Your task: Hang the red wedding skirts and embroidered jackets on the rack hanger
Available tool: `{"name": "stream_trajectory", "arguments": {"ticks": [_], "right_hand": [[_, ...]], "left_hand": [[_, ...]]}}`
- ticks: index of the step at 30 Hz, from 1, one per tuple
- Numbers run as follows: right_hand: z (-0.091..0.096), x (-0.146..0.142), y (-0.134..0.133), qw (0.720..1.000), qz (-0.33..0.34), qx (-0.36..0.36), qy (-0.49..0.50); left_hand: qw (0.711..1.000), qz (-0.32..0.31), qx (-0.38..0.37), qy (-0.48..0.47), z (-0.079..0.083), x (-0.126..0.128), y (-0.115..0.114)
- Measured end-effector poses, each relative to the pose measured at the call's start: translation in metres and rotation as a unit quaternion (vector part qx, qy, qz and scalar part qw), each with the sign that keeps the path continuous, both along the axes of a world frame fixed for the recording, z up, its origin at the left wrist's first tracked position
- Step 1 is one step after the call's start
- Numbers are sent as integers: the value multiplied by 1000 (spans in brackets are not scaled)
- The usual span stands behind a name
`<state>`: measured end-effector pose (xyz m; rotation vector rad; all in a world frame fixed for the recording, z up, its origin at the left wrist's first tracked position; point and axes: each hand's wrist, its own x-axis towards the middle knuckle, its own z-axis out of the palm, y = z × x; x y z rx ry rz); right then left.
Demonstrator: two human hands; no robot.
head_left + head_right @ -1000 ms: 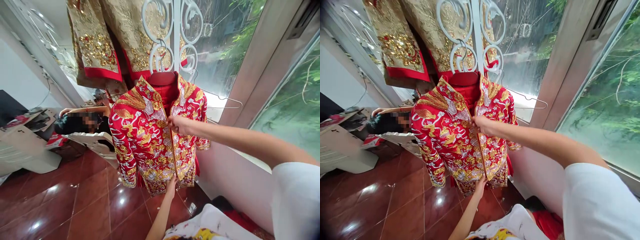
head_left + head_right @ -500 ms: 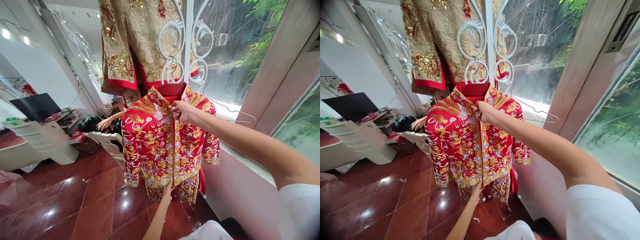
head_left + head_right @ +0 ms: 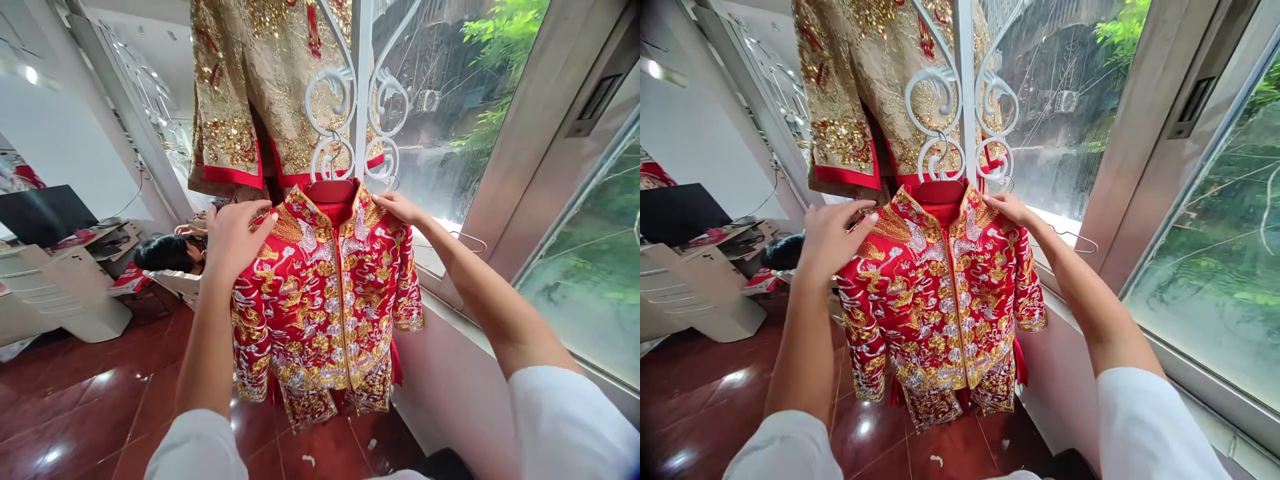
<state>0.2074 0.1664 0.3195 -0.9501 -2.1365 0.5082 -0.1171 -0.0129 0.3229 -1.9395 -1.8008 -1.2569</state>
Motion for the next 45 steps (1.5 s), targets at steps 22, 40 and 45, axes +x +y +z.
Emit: {"name": "stream_trajectory", "arguments": {"ticks": [22,40,45], "right_hand": [[-12,5,-53,944,-267,193,-33],[-229,37,-171,920,-336,-48,-196],[-259,33,-150,906,-335,-95,-239]], "left_hand": [[986,80,-60,133,-1,-17,59],[928,-63,-347,118,-227,12,14],[919,-79,-382,51,-282,11,39]]}}
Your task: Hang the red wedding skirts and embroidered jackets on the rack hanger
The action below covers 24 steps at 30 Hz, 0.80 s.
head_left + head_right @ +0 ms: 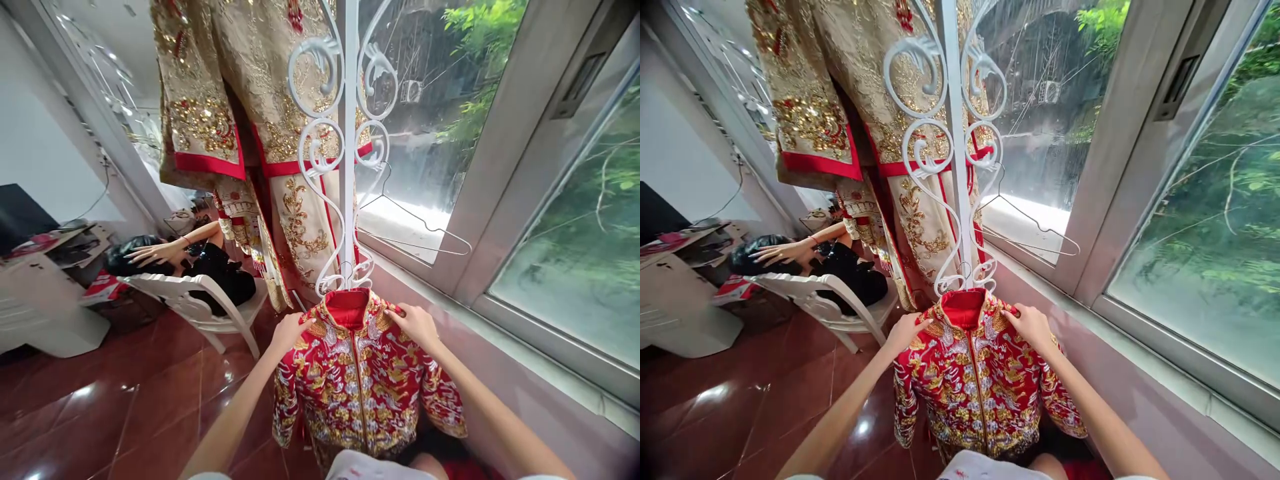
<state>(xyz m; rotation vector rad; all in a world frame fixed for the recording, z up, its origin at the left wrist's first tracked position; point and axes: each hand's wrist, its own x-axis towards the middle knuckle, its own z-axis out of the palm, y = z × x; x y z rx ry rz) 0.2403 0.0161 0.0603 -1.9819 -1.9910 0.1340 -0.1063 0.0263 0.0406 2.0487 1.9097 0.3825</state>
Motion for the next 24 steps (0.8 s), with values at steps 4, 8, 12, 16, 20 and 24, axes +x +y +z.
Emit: {"name": "stream_trajectory", "arguments": {"ticks": [4,8,12,16,20,24], "right_hand": [[-15,-14,13,1000,8,-2,-27],[-44,-28,22,999,20,-24,-27],[-27,-29,27,999,43,2,-19],[70,-17,39,951,13,305,-55],[154,9,67,918,-139,360,-93],[191,41,77,946,-145,260,-126]], "left_hand": [[1000,17,-13,-15,-26,-9,14],[999,24,-27,-21,-56,-12,21],[1000,26,-6,-8,-73,-11,26],[998,13,54,5,-52,-1,25],[982,-26,186,-3,8,34,21],[980,32,192,44,69,76,19]]}}
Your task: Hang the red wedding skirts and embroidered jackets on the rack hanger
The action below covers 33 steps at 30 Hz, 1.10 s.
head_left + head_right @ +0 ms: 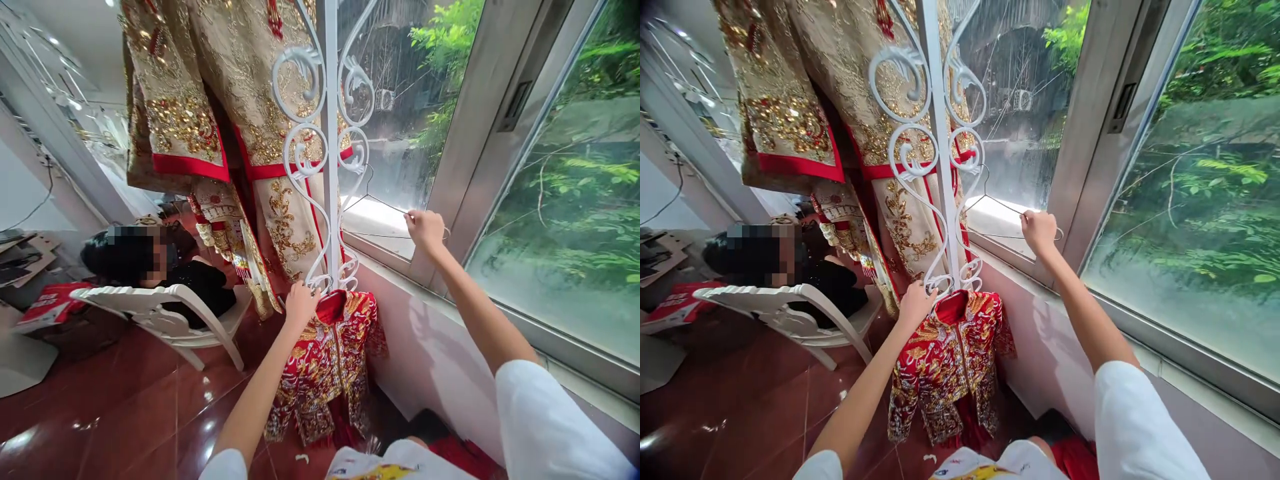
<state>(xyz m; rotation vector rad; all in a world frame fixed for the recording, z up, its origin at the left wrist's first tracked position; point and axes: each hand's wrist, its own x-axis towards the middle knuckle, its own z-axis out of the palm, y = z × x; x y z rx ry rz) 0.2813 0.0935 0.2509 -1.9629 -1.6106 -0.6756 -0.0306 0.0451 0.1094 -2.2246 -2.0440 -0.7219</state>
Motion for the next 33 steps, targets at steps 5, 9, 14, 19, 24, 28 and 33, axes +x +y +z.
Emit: {"name": "stream_trajectory", "arguments": {"ticks": [5,9,14,19,24,28,33], "right_hand": [[67,43,-53,984,-6,106,-141],[103,69,-108,965,60,182,-180],[92,64,-119,958,165,226,-56],[104,15,-75,945,251,197,71],[118,-48,-21,928,310,163,127],[89,-82,-1,922,341,116,140],[31,-98,-30,953,266,140,42]], "left_hand": [[983,-117,117,-74,58,49,7],[958,-195,141,-154,88,79,4],[961,-169,196,-100,105,60,-15],[952,-96,292,-8,140,-10,-18],[947,-12,319,33,173,-68,-17],[956,16,286,66,168,-98,-20],[949,53,300,82,154,-103,-33]]}}
